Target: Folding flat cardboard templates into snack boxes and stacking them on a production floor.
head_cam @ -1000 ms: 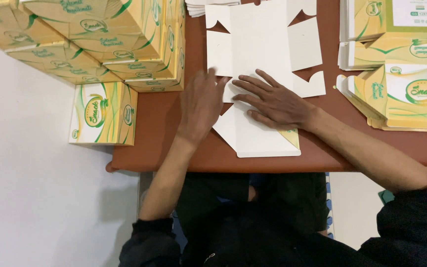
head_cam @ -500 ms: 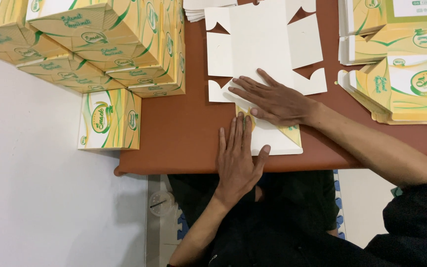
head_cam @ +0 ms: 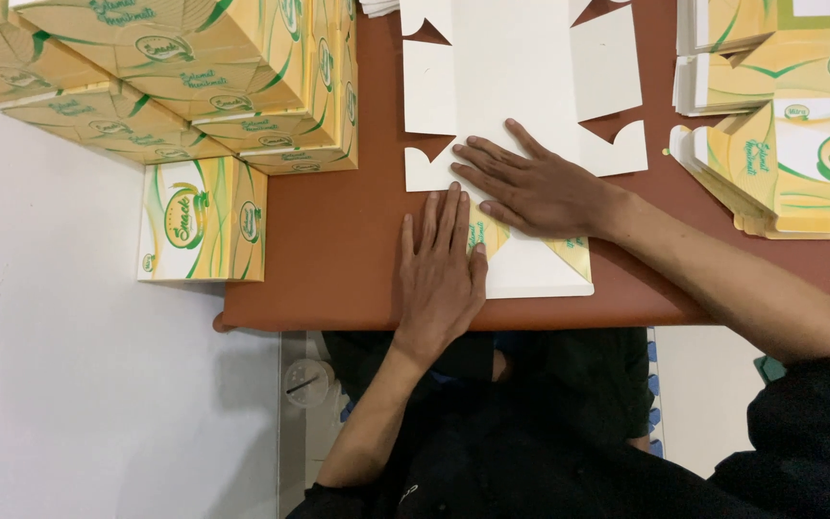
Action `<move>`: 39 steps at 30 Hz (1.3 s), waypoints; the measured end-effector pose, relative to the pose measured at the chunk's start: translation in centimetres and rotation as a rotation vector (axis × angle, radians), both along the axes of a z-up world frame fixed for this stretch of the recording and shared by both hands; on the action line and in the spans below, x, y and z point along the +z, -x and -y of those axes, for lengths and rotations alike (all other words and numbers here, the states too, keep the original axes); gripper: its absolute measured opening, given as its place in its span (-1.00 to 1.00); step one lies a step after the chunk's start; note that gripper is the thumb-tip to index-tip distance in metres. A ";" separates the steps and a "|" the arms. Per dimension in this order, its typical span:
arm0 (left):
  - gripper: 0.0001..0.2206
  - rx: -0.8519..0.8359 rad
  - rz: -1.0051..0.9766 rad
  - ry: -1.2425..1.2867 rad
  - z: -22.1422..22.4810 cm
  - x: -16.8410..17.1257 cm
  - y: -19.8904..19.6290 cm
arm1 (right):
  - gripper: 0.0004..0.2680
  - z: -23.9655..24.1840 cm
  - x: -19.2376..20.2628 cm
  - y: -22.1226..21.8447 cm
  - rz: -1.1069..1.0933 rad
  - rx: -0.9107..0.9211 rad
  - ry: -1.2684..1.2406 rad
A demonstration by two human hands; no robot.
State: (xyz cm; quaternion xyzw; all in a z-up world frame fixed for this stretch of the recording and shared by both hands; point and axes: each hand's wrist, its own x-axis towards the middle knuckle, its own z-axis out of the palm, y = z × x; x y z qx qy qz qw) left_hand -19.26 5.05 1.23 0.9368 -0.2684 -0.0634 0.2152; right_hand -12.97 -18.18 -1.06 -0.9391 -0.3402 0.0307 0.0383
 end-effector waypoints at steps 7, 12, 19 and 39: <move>-0.34 0.025 0.030 -0.276 0.8 0.0 -0.1 | -0.51 -0.3 0.6 0.2 0.035 -0.025 -0.001; -0.20 -0.097 -0.051 -0.001 -1.0 0.7 -0.7 | -0.48 0.2 2.2 0.2 -0.159 0.012 -0.252; -0.20 0.008 -0.027 0.407 -2.3 0.4 0.0 | -0.73 3.2 4.7 -0.1 0.044 0.167 -0.480; -0.48 -0.220 0.181 0.214 -2.1 3.1 0.6 | -0.39 6.0 7.9 1.5 -0.312 -0.345 0.065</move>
